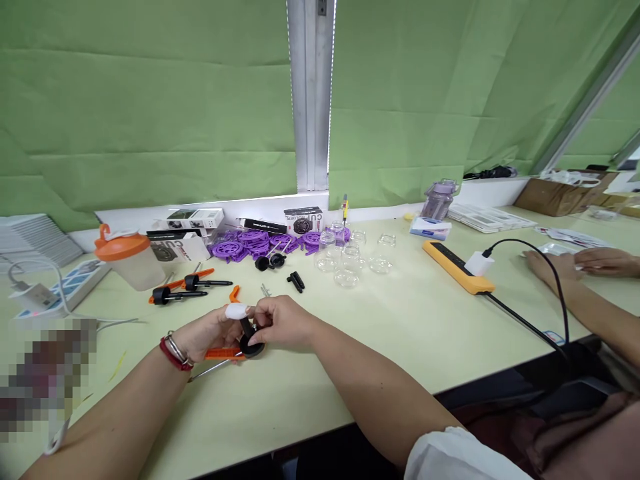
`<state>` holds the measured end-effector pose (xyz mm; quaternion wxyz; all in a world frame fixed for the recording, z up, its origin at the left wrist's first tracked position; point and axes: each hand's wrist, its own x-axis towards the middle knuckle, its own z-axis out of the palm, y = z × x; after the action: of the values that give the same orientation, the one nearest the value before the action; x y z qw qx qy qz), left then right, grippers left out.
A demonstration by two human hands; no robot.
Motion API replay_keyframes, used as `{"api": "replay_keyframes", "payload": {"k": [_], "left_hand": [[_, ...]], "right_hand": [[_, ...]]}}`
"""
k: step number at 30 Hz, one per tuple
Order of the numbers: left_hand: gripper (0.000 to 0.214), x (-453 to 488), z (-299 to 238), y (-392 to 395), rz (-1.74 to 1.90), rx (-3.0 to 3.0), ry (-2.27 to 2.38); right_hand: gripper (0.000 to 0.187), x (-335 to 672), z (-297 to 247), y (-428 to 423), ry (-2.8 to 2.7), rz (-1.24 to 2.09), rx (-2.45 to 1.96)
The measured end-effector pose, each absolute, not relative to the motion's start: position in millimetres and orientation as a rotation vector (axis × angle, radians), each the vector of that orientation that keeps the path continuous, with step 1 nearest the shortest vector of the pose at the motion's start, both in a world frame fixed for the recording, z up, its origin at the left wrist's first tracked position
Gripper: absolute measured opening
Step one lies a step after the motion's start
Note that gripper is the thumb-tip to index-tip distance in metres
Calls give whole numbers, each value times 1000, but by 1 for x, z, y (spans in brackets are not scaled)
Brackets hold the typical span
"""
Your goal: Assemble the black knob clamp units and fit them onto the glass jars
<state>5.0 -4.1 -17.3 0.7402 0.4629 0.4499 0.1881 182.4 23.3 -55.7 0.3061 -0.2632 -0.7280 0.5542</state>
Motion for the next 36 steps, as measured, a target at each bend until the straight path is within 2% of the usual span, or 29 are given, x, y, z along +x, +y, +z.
{"api": "replay_keyframes", "payload": {"k": [23, 36], "left_hand": [[47, 7, -20, -5, 476, 989, 1086], [45, 4, -19, -3, 424, 997, 962]], "right_hand": [[38, 182, -59, 25, -1888, 1509, -678], [34, 181, -56, 23, -1835, 1574, -632]]}}
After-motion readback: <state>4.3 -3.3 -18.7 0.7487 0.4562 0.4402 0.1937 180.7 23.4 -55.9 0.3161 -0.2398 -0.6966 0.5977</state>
